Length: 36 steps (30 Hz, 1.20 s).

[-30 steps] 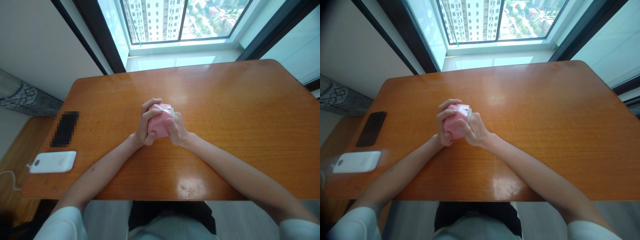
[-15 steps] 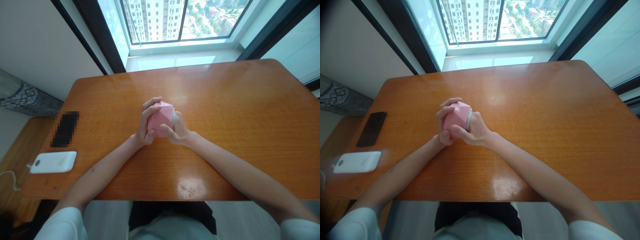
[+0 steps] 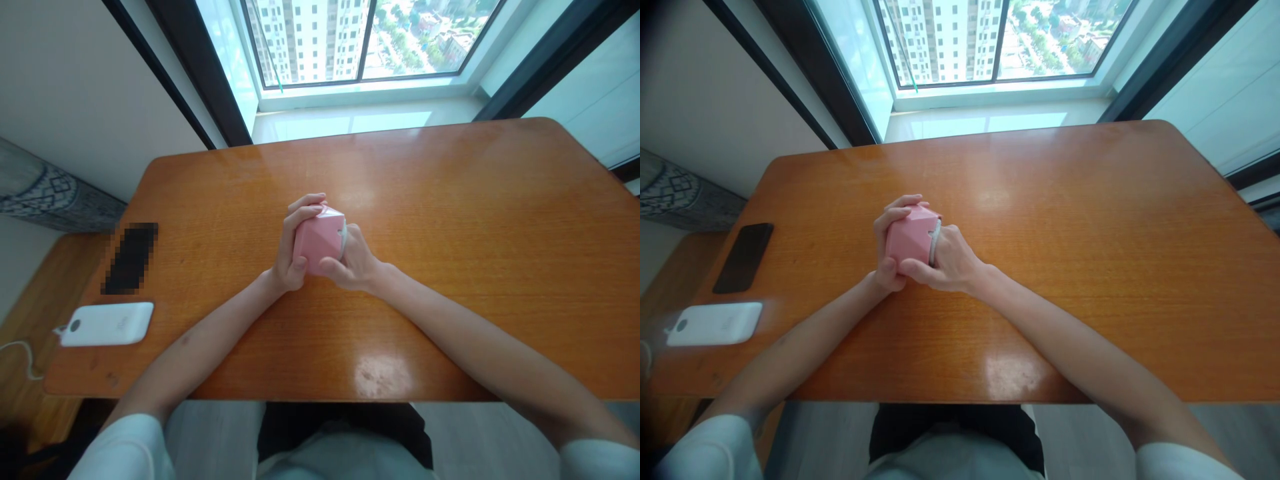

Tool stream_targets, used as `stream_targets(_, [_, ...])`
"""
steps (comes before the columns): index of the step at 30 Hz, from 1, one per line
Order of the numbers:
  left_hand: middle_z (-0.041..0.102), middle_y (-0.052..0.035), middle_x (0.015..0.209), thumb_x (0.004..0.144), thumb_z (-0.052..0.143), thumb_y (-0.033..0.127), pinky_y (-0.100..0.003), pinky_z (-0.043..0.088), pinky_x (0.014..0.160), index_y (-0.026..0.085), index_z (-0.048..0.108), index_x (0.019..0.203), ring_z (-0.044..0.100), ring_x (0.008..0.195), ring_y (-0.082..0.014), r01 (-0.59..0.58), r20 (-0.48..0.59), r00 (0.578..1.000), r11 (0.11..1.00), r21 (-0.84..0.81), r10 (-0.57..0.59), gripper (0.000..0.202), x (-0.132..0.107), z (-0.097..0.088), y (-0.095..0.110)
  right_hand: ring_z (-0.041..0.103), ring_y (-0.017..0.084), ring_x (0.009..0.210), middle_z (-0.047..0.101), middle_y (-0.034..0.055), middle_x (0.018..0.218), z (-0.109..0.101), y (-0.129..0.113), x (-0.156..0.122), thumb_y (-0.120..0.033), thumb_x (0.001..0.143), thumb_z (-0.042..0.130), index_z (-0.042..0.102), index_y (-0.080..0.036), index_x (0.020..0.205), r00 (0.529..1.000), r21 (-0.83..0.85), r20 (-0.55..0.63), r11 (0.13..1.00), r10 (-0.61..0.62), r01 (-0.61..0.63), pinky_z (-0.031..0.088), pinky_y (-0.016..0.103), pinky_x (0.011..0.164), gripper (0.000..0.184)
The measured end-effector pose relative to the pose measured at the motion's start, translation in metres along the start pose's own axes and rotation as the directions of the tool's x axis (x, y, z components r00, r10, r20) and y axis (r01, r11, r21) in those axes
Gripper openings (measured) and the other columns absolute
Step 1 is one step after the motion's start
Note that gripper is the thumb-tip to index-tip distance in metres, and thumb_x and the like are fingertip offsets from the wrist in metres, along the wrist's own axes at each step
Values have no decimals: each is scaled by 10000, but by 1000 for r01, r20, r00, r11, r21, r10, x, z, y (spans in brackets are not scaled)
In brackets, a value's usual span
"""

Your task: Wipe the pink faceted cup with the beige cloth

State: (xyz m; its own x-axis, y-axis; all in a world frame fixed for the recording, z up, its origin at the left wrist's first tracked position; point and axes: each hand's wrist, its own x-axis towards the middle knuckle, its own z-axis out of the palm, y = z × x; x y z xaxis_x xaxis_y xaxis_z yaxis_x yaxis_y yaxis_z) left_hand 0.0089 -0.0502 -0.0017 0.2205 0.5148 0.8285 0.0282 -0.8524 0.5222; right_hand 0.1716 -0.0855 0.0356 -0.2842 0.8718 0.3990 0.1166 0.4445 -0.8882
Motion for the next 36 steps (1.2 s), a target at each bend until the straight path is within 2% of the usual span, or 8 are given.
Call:
stream_targets(10, [557, -118, 1688, 997, 555, 873, -706, 482, 1278, 389, 564, 1579, 583, 1548, -436, -27, 132, 991, 998, 49, 21, 757, 7, -13, -2, 664, 266, 789, 648, 60, 761, 14, -11, 7, -1037, 945, 204, 740, -231, 1044, 947, 413, -24, 866, 319, -281, 588, 402, 711, 973])
stream_targets(14, [641, -105, 1595, 1056, 549, 740, -618, 521, 1270, 354, 618, 1531, 630, 1485, -371, 157, 45, 988, 965, -211, -151, 616, 4, -7, 5, 565, 229, 714, 623, 59, 732, 3, 3, 1, -1006, 969, 280, 686, -228, 840, 999, -126, 35, 992, 16, -11, 493, 397, 690, 887])
stream_targets(17, [705, -105, 1509, 1057, 549, 699, -544, 563, 1220, 298, 676, 1447, 709, 1346, -333, 397, 108, 914, 804, -443, -391, 574, 6, -5, 12, 502, 205, 666, 626, 83, 671, -7, 5, 4, -991, 981, 287, 643, -214, 680, 937, -513, 309, 801, -163, 308, 399, 387, 667, 906])
stream_targets(26, [791, -88, 1374, 997, 625, 676, -443, 620, 1074, 245, 735, 1323, 783, 1164, -285, 637, 299, 735, 466, -615, -609, 551, 18, -6, 17, 642, 195, 698, 833, 110, 921, -52, -45, 3, -602, 1148, 557, 803, -173, 990, 720, -613, 685, 448, -110, 651, 331, 348, 621, 519])
stream_targets(29, [812, -86, 1333, 1003, 625, 675, -402, 646, 977, 243, 731, 1310, 796, 1120, -272, 635, 309, 704, 374, -676, -639, 541, 19, -3, 16, 674, 172, 690, 824, 57, 893, -86, -48, -10, -541, 1179, 493, 794, -207, 1036, 839, -575, 538, 694, -77, 433, 438, 320, 641, 471])
stream_targets(31, [818, -87, 1328, 1009, 625, 671, -371, 649, 935, 238, 730, 1319, 799, 1109, -258, 633, 311, 699, 354, -689, -644, 543, 19, -3, 15, 642, 167, 609, 726, 32, 699, -107, -43, -17, -621, 1167, 472, 747, -206, 878, 982, -514, 179, 857, 60, 41, 485, 310, 600, 575])
stream_targets(33, [817, -92, 1346, 1010, 625, 677, -349, 650, 913, 232, 727, 1349, 802, 1108, -246, 632, 311, 702, 359, -687, -641, 569, 19, -3, 14, 684, 204, 663, 719, 50, 710, -120, -37, -19, -716, 1110, 540, 743, -210, 887, 980, -429, -99, 881, 174, -200, 539, 328, 604, 589])
stream_targets(36, [802, -113, 1415, 1000, 633, 705, -369, 663, 941, 233, 709, 1400, 812, 1159, -263, 642, 323, 705, 374, -669, -632, 623, 18, -4, 12, 766, 287, 894, 782, 101, 893, -124, -33, -14, -745, 1020, 682, 777, -216, 1047, 971, -411, -171, 884, 165, -223, 636, 389, 717, 538])
